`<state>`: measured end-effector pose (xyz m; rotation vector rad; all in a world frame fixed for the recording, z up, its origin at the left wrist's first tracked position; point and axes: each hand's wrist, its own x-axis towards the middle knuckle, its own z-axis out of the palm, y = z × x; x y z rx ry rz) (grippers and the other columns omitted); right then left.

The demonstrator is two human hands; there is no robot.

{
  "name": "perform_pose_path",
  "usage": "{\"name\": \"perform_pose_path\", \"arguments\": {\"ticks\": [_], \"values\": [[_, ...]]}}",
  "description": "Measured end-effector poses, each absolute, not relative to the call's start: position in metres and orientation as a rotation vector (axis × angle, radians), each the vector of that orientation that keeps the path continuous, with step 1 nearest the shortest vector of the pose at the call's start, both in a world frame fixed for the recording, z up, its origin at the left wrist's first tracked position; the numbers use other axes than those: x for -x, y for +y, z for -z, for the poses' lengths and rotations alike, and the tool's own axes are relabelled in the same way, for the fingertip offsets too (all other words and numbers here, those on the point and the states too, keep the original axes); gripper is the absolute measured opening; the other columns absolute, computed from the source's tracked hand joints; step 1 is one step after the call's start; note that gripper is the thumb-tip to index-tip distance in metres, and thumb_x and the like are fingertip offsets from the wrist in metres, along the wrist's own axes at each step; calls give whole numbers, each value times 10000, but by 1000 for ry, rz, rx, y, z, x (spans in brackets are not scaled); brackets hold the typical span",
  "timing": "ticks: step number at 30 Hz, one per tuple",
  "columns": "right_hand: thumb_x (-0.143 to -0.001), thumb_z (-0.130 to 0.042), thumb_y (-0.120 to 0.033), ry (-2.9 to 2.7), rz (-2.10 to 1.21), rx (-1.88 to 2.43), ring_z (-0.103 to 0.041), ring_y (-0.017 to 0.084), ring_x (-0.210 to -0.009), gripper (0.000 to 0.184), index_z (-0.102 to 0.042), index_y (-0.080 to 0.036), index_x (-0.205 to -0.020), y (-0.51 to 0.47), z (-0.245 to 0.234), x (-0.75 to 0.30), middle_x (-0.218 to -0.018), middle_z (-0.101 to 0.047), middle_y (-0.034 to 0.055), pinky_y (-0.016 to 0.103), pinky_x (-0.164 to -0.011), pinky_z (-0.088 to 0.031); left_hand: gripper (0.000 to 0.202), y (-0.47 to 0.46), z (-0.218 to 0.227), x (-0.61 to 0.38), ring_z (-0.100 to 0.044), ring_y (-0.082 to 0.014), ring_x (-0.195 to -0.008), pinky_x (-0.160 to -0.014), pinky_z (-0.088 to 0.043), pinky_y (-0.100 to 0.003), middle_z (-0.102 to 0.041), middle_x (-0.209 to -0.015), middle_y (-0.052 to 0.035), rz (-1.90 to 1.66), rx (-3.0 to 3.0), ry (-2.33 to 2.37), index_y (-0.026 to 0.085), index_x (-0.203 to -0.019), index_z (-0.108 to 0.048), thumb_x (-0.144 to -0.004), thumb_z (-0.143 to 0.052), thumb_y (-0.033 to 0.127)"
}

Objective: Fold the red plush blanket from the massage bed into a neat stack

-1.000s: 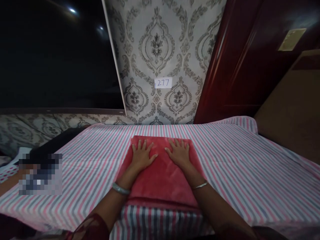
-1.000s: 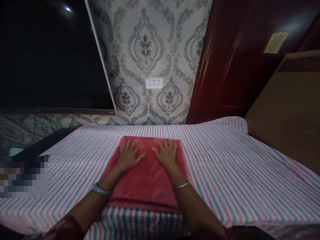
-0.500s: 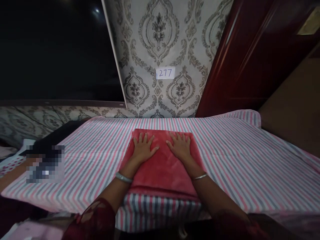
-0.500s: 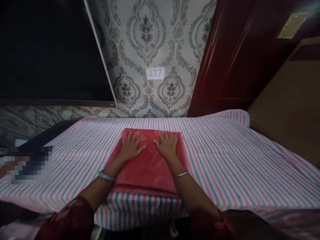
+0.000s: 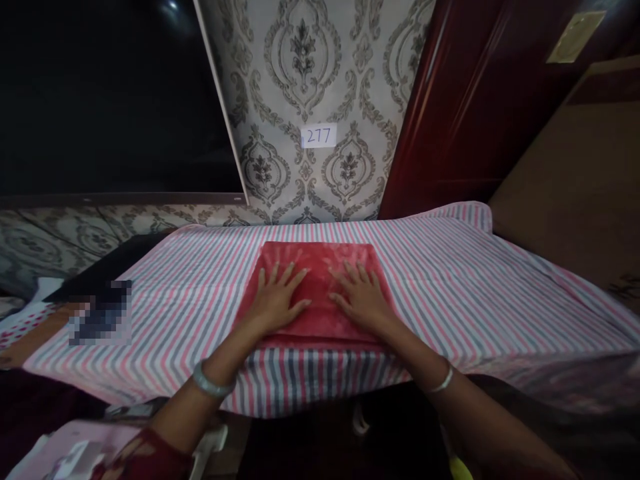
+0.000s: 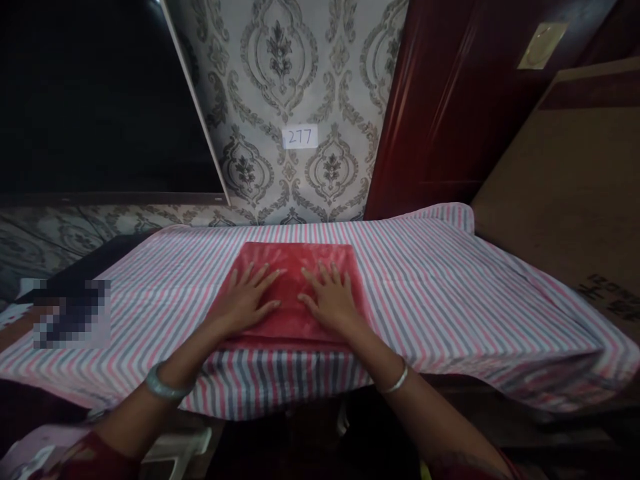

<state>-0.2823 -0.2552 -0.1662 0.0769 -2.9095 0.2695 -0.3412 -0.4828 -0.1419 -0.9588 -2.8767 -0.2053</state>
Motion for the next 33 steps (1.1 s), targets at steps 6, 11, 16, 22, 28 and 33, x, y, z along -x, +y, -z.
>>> {"name": "perform_pose_path", "arguments": {"ticks": [6,11,16,22,28,33], "values": [[-944,-494,-610,-2898,-168,-77,-175,388,-1492,648,-361,-378,-1534,-265,199,259,-1631,-255,59,648,-1146,-191,653,-487,184,313,-154,-456,-1493,-1142,-149,-736,-302,-1623,-65,146,822,-2863,339,-1505,-416,-905,-549,560],[-952,-500,-579,-2878,-190,-97,-195,377,-1489,615,-389,-376,-1522,-264,205,261,-1616,-291,65,636,-1156,-184,647,-485,194,318,-166,-454,-1490,-1149,-146,-720,-327,-1614,-62,163,845,-2836,348,-1499,-426,-902,-547,565],[-950,-495,-584,-2889,-208,-108,-201,385,-1485,605,-409,-376,-1512,-262,207,262,-1610,-304,71,640,-1149,-189,651,-486,195,317,-141,-452,-1496,-1150,-129,-723,-315,-1618,-66,158,850,-2846,346,-1505,-416,-904,-542,561],[-956,-471,-592,-2861,-219,-106,-217,382,-1479,592,-428,-371,-1503,-264,209,262,-1605,-317,69,643,-1145,-196,659,-487,194,315,-149,-455,-1493,-1148,-140,-725,-308,-1620,-73,160,844,-2853,340,-1507,-415,-905,-527,584],[-973,-453,-570,-2910,-238,-108,-204,368,-1488,594,-388,-362,-1526,-262,198,260,-1616,-293,55,620,-1159,-198,663,-491,182,315,-172,-440,-1493,-1156,-177,-700,-294,-1626,-67,166,859,-2865,321,-1514,-404,-915,-519,582],[-987,-432,-529,-2850,-231,-117,-245,338,-1480,583,-386,-325,-1531,-232,200,231,-1603,-321,73,603,-1154,-231,610,-521,169,305,-273,-369,-1482,-1174,-143,-688,-363,-1587,-124,108,769,-2810,248,-1510,-415,-965,-442,521]]}}
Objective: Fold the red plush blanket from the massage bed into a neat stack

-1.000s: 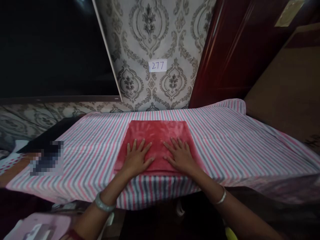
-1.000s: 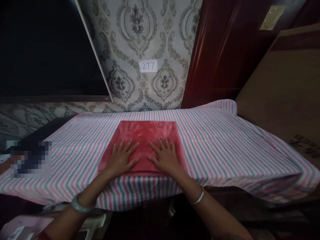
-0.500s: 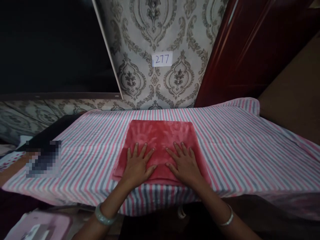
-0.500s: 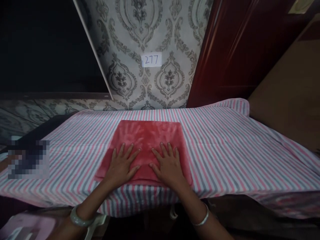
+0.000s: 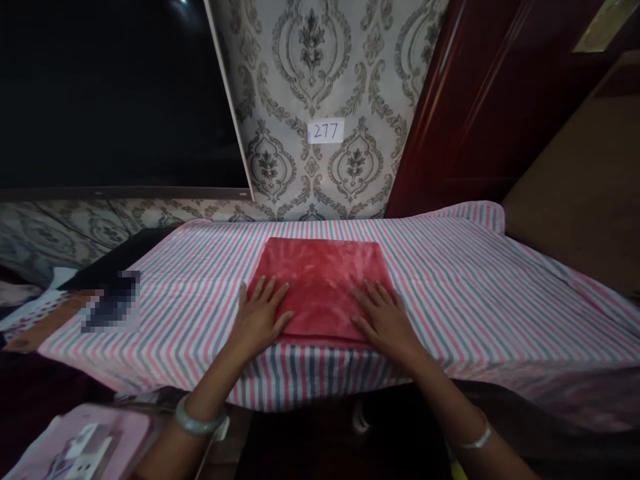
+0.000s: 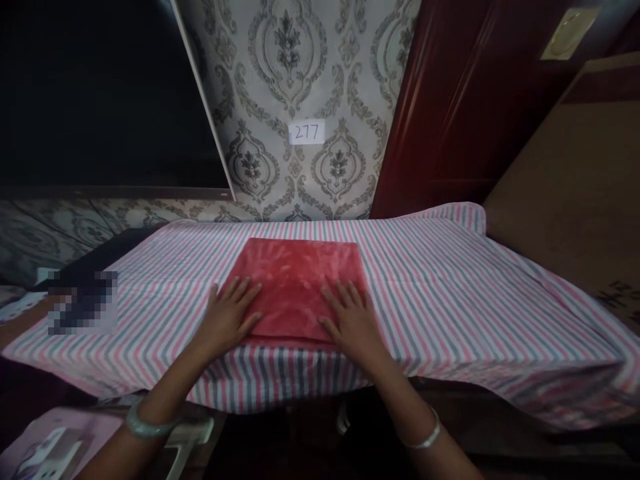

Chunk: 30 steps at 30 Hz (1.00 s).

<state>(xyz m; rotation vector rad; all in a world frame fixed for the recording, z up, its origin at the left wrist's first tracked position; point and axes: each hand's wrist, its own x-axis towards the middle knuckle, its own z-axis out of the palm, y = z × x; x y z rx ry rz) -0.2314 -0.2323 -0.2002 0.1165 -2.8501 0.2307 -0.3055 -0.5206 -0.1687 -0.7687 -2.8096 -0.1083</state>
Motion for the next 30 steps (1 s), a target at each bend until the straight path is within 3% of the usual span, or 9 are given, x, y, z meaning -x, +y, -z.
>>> {"name": "perform_pose_path", "arguments": {"ticks": [4,8,17,21,24,27,30], "values": [[-988,-422,-531,-2782,-232,-135,-248,329,-1482,582,-390,-314,-1527,-212,223,206,-1603,-318,85,632,-1133,-255,591,-546,184,298,-285,-352,-1482,-1163,-225,-667,-368,-1578,-157,132,736,-2749,223,-1493,-441,-972,-422,501],[-991,-427,-501,-2681,-344,-180,-194,306,-1503,584,-391,-282,-1531,-209,243,201,-1612,-297,80,559,-1137,-327,596,-555,211,300,-246,-340,-1498,-1152,-354,-547,-312,-1602,-172,242,777,-2687,180,-1462,-486,-970,-422,511],[-981,-452,-452,-2615,-422,-184,-194,318,-1502,559,-435,-272,-1510,-212,251,206,-1594,-330,68,542,-1151,-350,566,-558,224,304,-250,-336,-1497,-1156,-375,-516,-296,-1615,-146,283,828,-2614,201,-1447,-505,-971,-423,497],[-983,-443,-475,-2609,-416,-187,-207,314,-1499,558,-453,-263,-1499,-212,251,206,-1595,-331,73,536,-1147,-349,576,-559,224,305,-253,-344,-1495,-1144,-382,-519,-308,-1603,-175,268,832,-2594,173,-1445,-507,-976,-419,496],[-984,-431,-512,-2661,-390,-175,-265,316,-1479,550,-481,-276,-1478,-208,242,203,-1584,-356,81,566,-1123,-350,586,-561,217,304,-300,-362,-1473,-1128,-377,-562,-353,-1580,-185,219,816,-2622,181,-1439,-515,-975,-405,522],[-995,-405,-508,-2727,-426,-164,-419,317,-1396,474,-605,-286,-1362,-201,219,206,-1460,-529,85,620,-1123,-306,591,-554,200,299,-346,-386,-1445,-1135,-306,-646,-433,-1537,-167,166,780,-2634,213,-1428,-528,-960,-417,558],[-1017,-343,-451,-2700,-560,-216,-576,272,-1241,466,-683,-240,-1257,-203,185,227,-1285,-667,84,537,-1128,-349,585,-529,182,289,-334,-372,-1451,-1172,-227,-649,-460,-1522,-149,195,856,-2569,219,-1443,-507,-956,-444,538]]}}
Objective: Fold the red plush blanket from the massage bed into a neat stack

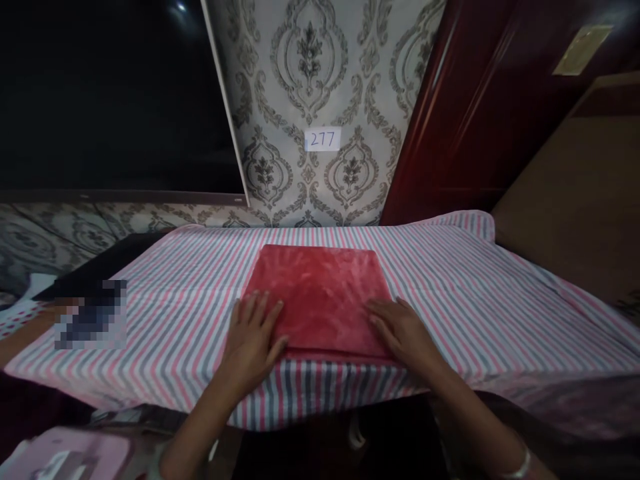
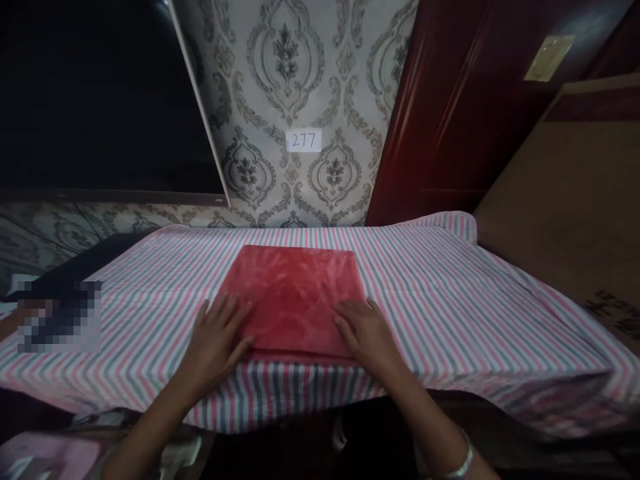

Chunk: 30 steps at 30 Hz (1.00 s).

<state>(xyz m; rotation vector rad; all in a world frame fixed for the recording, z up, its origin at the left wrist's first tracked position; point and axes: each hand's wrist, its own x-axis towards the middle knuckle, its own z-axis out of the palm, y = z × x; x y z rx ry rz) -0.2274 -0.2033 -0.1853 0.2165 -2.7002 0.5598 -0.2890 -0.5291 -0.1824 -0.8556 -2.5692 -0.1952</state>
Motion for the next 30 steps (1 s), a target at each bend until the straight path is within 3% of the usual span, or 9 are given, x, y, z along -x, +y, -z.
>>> {"name": "perform_pose_path", "arguments": {"ticks": [2,4,8,10,14,24,30], "values": [[-1024,-311,-404,-2685,-614,-312,-584,241,-1230,488,-630,-205,-1336,-213,165,256,-1323,-644,87,449,-1105,-402,576,-504,177,282,-334,-347,-1454,-1182,-234,-617,-444,-1537,-133,234,1003,-2546,234,-1466,-475,-958,-465,505],[-1022,-314,-353,-2726,-586,-423,-498,228,-1335,499,-530,-186,-1439,-227,151,291,-1440,-551,87,420,-1132,-377,608,-479,180,276,-325,-341,-1459,-1175,-259,-601,-410,-1561,-123,259,1131,-2550,256,-1494,-432,-943,-506,502],[-1020,-385,-367,-2926,-377,-549,-193,259,-1509,552,-329,-257,-1558,-255,146,352,-1631,-244,61,520,-1194,-240,776,-450,207,269,-282,-412,-1463,-1134,-270,-646,-349,-1593,-134,246,1143,-2563,313,-1531,-362,-848,-624,570],[-1024,-396,-430,-3009,-270,-580,-128,290,-1521,570,-302,-281,-1566,-262,152,369,-1647,-179,71,579,-1191,-186,807,-447,222,268,-283,-420,-1459,-1129,-270,-640,-352,-1589,-142,225,1105,-2540,315,-1543,-339,-835,-643,557],[-1021,-386,-495,-3030,-176,-626,-128,296,-1519,588,-309,-279,-1563,-266,171,378,-1634,-228,82,607,-1193,-121,795,-450,239,267,-311,-403,-1444,-1122,-281,-614,-397,-1564,-133,204,1082,-2483,314,-1545,-336,-837,-641,507],[-1026,-359,-496,-2981,-199,-592,-152,274,-1517,572,-319,-289,-1558,-266,187,376,-1637,-225,58,600,-1194,-131,776,-451,240,272,-356,-421,-1408,-1115,-273,-616,-445,-1523,-155,224,1108,-2417,282,-1522,-392,-821,-633,512],[-1021,-387,-469,-3009,-229,-596,-122,280,-1523,576,-301,-298,-1564,-265,180,380,-1642,-201,67,615,-1190,-124,764,-448,230,265,-328,-403,-1437,-1135,-271,-621,-413,-1555,-122,284,1068,-2498,309,-1506,-408,-807,-697,422]]}}
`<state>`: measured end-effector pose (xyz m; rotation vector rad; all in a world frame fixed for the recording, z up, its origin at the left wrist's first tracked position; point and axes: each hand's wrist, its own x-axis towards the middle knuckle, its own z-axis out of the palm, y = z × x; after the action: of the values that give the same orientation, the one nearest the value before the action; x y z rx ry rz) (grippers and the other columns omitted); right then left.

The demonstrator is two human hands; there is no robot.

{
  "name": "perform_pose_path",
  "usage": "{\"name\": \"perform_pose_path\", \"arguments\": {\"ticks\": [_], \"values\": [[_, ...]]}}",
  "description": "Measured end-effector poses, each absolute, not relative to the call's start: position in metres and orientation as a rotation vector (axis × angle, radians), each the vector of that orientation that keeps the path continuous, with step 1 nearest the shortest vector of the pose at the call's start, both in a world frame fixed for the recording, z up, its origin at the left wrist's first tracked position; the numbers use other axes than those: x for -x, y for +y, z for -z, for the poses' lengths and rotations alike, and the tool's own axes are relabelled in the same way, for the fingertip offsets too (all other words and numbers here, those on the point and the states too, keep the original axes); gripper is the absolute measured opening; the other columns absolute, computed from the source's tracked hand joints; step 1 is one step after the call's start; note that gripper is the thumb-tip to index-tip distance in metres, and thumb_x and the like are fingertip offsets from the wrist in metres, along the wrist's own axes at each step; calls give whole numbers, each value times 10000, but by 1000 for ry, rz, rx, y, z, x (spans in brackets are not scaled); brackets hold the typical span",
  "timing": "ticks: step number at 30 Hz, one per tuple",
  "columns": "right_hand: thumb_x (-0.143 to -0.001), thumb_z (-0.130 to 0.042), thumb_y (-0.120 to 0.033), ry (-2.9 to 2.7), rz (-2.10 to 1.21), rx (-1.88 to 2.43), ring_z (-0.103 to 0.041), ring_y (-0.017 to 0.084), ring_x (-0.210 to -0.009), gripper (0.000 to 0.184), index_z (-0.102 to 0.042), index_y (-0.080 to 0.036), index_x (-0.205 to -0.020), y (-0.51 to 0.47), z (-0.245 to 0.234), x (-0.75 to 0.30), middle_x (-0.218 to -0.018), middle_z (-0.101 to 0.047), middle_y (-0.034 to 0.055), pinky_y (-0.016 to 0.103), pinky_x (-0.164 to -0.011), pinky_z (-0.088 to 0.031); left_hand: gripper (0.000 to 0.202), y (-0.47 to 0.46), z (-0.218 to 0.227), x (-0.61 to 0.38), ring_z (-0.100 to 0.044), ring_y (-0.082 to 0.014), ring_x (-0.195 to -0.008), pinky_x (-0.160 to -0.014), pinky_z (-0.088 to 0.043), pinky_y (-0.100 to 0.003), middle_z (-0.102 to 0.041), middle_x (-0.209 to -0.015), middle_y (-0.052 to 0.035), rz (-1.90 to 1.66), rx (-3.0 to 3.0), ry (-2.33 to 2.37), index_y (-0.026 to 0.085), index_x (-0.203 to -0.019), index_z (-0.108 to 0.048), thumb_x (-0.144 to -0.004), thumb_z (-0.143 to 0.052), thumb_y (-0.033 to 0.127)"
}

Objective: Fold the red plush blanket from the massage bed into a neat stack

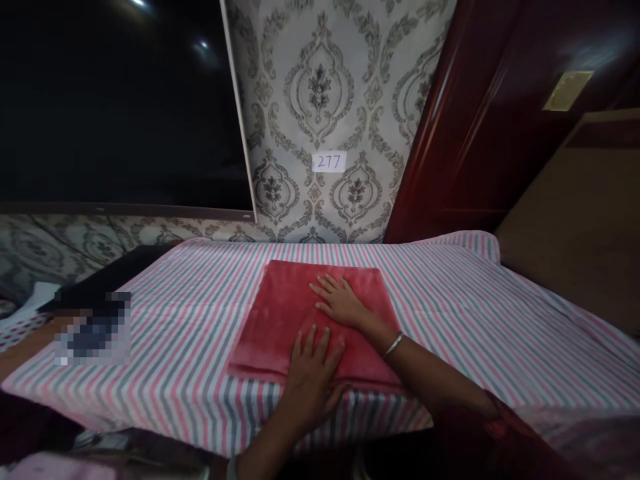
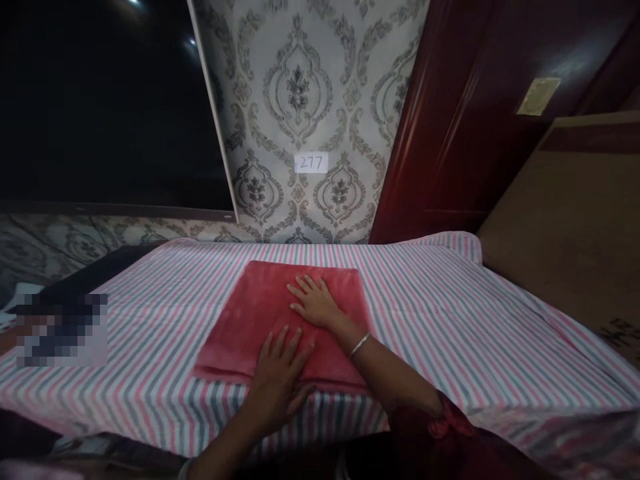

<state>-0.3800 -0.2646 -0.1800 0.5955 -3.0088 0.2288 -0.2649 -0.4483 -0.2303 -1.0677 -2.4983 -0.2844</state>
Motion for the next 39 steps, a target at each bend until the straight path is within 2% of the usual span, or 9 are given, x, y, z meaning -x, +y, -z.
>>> {"name": "perform_pose_path", "arguments": {"ticks": [2,4,7,9,12,16,20,33,39], "values": [[-1020,-392,-442,-3048,-336,-576,-138,273,-1521,571,-305,-288,-1563,-262,172,383,-1640,-204,62,606,-1189,-158,770,-451,223,263,-308,-399,-1451,-1140,-273,-627,-390,-1572,-119,319,1090,-2540,312,-1509,-401,-812,-705,432],[-1024,-364,-383,-3030,-489,-505,-221,247,-1502,553,-329,-237,-1557,-258,164,381,-1618,-272,75,538,-1198,-219,713,-457,209,266,-323,-377,-1452,-1139,-297,-617,-398,-1570,-111,371,1146,-2591,319,-1491,-427,-840,-683,456],[-1010,-358,-320,-2914,-577,-348,-341,237,-1453,539,-397,-171,-1526,-254,157,363,-1559,-389,120,449,-1187,-286,456,-466,176,282,-445,-291,-1389,-1157,-322,-559,-524,-1480,-83,454,1187,-2669,300,-1396,-546,-953,-533,404],[-998,-401,-364,-2900,-513,-264,-320,281,-1461,549,-428,-167,-1510,-256,158,341,-1553,-394,140,494,-1182,-276,404,-470,153,301,-483,-256,-1360,-1173,-317,-521,-571,-1433,-87,455,1130,-2707,255,-1361,-580,-995,-432,340],[-970,-466,-515,-2966,-389,-194,-218,347,-1492,655,-395,-183,-1530,-265,167,307,-1594,-315,143,582,-1179,-210,542,-473,136,331,-351,-309,-1454,-1195,-243,-567,-423,-1553,-132,333,1006,-2764,215,-1484,-447,-970,-483,383],[-948,-456,-637,-3021,-309,-155,-128,363,-1511,729,-340,-255,-1558,-275,182,285,-1638,-196,109,623,-1178,-130,717,-471,154,352,-150,-418,-1506,-1174,-116,-682,-256,-1633,-127,159,848,-2928,278,-1532,-372,-901,-557,564],[-951,-427,-661,-2992,-264,-160,-128,357,-1511,728,-359,-254,-1551,-276,193,285,-1630,-216,123,608,-1185,-96,719,-471,178,353,-72,-415,-1518,-1166,-78,-698,-182,-1656,-103,128,791,-2965,326,-1544,-335,-913,-478,639],[-969,-413,-639,-3010,-239,-139,-146,344,-1511,697,-349,-263,-1553,-276,187,283,-1635,-210,105,601,-1184,-132,728,-473,174,353,-75,-398,-1521,-1184,-84,-661,-165,-1662,-89,109,804,-2980,323,-1554,-309,-923,-437,664],[-990,-421,-580,-2979,-182,-150,-246,334,-1484,612,-398,-291,-1529,-247,191,253,-1597,-324,97,568,-1175,-207,659,-503,166,335,-214,-365,-1503,-1181,-149,-661,-301,-1616,-120,-16,782,-2937,266,-1529,-379,-959,-422,594]]}}
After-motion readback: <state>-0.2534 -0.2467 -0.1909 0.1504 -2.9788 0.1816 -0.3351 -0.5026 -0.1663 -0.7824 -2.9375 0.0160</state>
